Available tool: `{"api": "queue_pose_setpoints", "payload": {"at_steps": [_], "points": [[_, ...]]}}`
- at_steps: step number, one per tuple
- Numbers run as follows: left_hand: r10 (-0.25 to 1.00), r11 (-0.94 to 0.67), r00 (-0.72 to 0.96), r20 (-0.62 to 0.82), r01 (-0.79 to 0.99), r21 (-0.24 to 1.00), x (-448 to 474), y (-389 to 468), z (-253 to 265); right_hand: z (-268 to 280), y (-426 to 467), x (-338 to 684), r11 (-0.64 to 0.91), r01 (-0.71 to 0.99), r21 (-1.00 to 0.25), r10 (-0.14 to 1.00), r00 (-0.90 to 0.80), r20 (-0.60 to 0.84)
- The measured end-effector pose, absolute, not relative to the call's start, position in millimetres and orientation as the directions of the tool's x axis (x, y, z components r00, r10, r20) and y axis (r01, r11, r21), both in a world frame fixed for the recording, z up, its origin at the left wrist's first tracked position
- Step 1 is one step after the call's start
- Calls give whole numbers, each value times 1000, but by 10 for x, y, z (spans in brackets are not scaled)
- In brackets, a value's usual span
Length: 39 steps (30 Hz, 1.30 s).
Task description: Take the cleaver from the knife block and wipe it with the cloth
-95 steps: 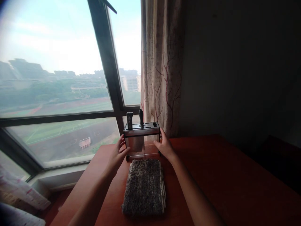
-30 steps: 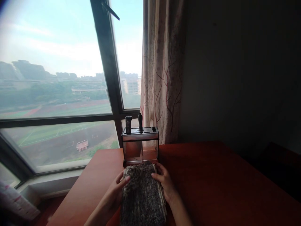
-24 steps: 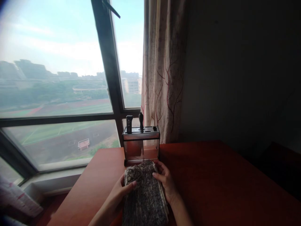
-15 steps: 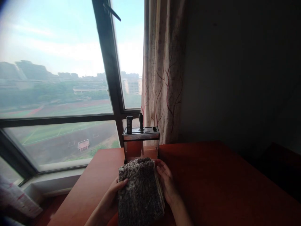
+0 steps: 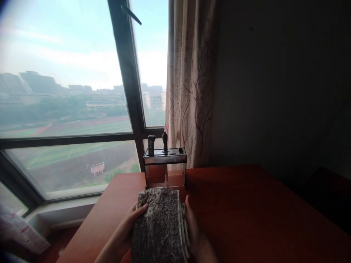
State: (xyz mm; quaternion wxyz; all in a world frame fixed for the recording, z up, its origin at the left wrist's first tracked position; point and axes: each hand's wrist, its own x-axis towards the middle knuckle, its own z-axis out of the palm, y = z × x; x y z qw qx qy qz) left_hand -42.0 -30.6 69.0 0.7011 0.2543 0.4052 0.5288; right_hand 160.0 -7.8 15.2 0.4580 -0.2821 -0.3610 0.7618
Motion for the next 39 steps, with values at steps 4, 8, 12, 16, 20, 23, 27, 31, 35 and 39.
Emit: {"api": "queue_pose_setpoints", "payload": {"at_steps": [4, 8, 12, 16, 20, 23, 27, 31, 35, 39], "points": [[957, 283, 88, -277, -488, 826, -445, -294, 648, 160, -155, 1640, -592, -455, -665, 732, -649, -207], [966, 257, 103, -236, -458, 851, -436, -303, 645, 237, -185, 1579, -583, -452, -675, 730, -656, -191], [976, 215, 56, -210, -387, 897, -480, -213, 631, 217, -145, 1541, -676, -460, -575, 697, -652, -298], [960, 28, -265, -86, -214, 976, -617, 29, 726, 140, -91, 1557, -753, -491, -438, 653, -638, -408], [876, -228, -424, 230, 57, 972, -674, 403, 1084, 98, -54, 1548, -720, -560, -410, 694, -583, -423], [828, -378, -379, 414, 168, 910, -605, 729, 1460, 73, -25, 1535, -705, -584, -403, 710, -578, -403], [793, -469, -334, 510, 199, 860, -474, 1096, 1878, 66, 8, 1547, -685, -613, -393, 726, -534, -433], [847, -419, -267, 460, 198, 886, -392, 1316, 2078, 96, 17, 1575, -679, -618, -396, 732, -529, -430], [885, -394, -193, 424, 175, 902, -347, 1424, 2137, 135, 9, 1578, -678, -609, -411, 734, -528, -427], [905, -388, -141, 402, 117, 914, -314, 1474, 2126, 148, 6, 1569, -679, -600, -423, 733, -530, -425]]}}
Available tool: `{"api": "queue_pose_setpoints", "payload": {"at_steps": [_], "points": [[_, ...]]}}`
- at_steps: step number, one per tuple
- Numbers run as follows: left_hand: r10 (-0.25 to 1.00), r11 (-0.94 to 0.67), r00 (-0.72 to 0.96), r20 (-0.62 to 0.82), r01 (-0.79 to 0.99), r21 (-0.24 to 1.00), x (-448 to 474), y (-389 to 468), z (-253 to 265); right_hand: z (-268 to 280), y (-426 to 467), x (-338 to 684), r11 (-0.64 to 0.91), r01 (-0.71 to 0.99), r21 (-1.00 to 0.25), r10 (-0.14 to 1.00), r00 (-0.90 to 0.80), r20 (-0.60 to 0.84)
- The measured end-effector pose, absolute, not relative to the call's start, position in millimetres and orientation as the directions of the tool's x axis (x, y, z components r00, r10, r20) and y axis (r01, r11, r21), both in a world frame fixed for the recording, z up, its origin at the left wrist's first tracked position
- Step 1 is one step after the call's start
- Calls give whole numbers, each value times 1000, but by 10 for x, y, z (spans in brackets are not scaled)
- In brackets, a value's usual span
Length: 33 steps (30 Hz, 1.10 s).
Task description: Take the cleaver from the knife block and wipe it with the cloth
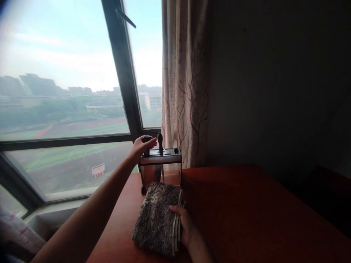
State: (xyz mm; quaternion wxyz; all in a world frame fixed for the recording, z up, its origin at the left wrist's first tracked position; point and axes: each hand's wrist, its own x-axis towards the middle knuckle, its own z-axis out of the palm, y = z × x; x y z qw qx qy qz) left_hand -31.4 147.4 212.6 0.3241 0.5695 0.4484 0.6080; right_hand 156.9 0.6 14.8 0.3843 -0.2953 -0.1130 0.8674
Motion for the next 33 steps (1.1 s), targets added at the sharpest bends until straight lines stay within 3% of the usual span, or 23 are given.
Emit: {"api": "queue_pose_setpoints", "payload": {"at_steps": [14, 33], "points": [[870, -462, -166, 465, 57, 885, -277, 1521, 2133, 51, 35, 1567, -677, -601, -424, 736, -543, -405], [790, -609, -161, 592, -88, 788, -341, 1455, 2895, 107, -1, 1529, -648, -595, -475, 760, -538, -363]]}}
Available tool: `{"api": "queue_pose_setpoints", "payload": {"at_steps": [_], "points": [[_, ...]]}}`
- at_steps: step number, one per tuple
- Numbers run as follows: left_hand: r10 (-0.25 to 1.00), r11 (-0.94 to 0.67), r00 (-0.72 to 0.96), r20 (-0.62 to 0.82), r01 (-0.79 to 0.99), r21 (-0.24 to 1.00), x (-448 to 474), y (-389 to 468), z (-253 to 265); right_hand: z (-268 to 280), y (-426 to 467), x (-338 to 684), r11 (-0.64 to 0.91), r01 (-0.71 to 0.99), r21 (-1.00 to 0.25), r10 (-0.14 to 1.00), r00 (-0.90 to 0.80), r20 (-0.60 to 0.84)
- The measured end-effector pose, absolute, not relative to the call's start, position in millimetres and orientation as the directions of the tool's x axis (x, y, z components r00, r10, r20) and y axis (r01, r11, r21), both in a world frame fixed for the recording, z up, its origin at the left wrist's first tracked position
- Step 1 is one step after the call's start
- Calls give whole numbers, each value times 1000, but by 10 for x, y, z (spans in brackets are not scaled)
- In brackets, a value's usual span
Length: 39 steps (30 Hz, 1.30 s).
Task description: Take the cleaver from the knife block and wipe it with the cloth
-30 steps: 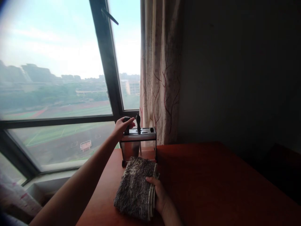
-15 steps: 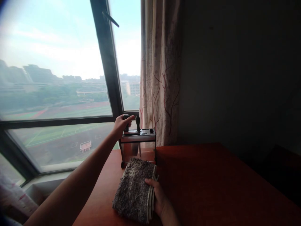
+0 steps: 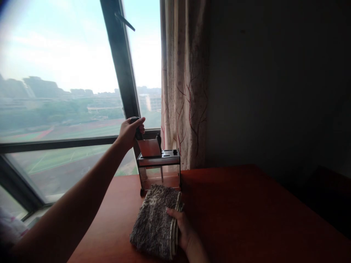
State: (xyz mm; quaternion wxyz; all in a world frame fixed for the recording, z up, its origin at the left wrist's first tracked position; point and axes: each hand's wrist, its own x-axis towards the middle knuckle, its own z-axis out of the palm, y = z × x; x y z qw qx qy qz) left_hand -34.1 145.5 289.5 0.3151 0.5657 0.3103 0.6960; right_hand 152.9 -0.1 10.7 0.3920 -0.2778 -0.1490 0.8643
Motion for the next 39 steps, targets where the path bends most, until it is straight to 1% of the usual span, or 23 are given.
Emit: {"api": "queue_pose_setpoints", "payload": {"at_steps": [3, 11, 15, 18, 23, 27, 30, 33, 35, 37, 39], "points": [[801, -596, -164, 576, -121, 794, -339, 1431, 3025, 91, 13, 1516, -668, -588, -456, 744, -514, -428], [773, -633, -185, 607, -167, 756, -378, 1340, 3338, 89, 30, 1500, -676, -604, -422, 733, -495, -467], [746, -665, -201, 635, -178, 725, -415, 1281, 3448, 131, 12, 1500, -670, -625, -399, 737, -498, -458], [742, -671, -189, 644, -198, 715, -445, 1204, 3516, 142, -1, 1506, -667, -640, -382, 742, -523, -420], [749, -663, -268, 606, -320, 677, -511, 1027, 3566, 140, -13, 1513, -630, -663, -404, 775, -511, -370], [808, -587, -281, 518, -455, 669, -569, 918, 3487, 186, -29, 1539, -595, -685, -420, 804, -503, -318], [874, -483, -247, 419, -553, 680, -570, 830, 3276, 217, -32, 1569, -550, -716, -429, 835, -467, -291], [925, -378, -242, 292, -654, 655, -530, 730, 2892, 221, -26, 1590, -483, -759, -435, 874, -396, -280], [954, -297, -253, 163, -706, 643, -510, 670, 2561, 226, -25, 1595, -456, -776, -436, 889, -372, -269], [966, -223, -255, 48, -722, 655, -516, 619, 2216, 254, -33, 1599, -441, -784, -437, 897, -368, -246], [958, -171, -279, -71, -750, 639, -548, 572, 1898, 307, -46, 1605, -421, -793, -441, 907, -364, -212]]}}
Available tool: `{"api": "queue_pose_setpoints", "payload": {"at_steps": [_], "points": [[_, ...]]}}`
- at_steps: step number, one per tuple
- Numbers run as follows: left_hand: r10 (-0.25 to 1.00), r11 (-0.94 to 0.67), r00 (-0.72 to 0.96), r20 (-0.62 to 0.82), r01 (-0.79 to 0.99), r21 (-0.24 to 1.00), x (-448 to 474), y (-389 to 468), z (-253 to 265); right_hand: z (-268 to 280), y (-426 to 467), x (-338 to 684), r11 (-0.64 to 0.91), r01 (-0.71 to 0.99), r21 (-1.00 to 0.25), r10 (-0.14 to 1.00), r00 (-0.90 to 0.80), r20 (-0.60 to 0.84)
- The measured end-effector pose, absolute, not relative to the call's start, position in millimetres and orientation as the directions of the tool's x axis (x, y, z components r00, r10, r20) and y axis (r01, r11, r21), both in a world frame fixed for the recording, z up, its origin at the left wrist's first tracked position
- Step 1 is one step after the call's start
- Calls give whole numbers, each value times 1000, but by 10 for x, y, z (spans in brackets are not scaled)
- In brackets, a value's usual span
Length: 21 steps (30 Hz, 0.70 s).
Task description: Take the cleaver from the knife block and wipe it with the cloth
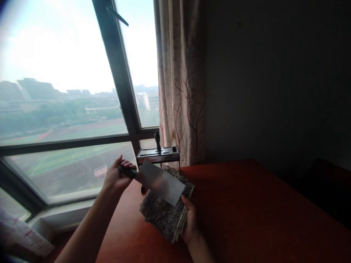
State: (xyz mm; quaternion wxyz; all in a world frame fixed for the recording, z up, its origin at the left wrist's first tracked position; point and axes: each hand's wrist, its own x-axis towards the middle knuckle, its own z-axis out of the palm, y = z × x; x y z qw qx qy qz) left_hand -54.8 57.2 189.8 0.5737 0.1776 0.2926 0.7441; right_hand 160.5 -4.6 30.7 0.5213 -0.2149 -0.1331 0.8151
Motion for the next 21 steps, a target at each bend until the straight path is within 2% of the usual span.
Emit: {"api": "queue_pose_setpoints", "payload": {"at_steps": [2, 6, 10, 13, 15, 17, 21], "points": [[944, -114, -272, -187, -801, 587, -587, 524, 1638, 372, -63, 1611, -394, -801, -451, 919, -356, -169], [893, -188, -354, -278, -855, 484, -590, 404, 1295, 441, -84, 1611, -379, -784, -492, 923, -356, -145], [909, -176, -320, -268, -876, 449, -466, 221, 1112, 398, -80, 1613, -379, -792, -479, 925, -333, -181], [950, -167, -238, -202, -934, 316, -376, 47, 1025, 376, -66, 1646, -379, -817, -436, 925, -325, -196], [967, -126, -178, -181, -955, 268, -354, -58, 966, 382, -59, 1676, -388, -819, -423, 922, -338, -192], [966, -89, -154, -210, -952, 292, -366, -135, 895, 393, -56, 1700, -400, -815, -420, 917, -353, -188], [962, -51, -157, -223, -906, 420, -420, -196, 735, 395, -57, 1714, -426, -802, -418, 905, -374, -204]]}}
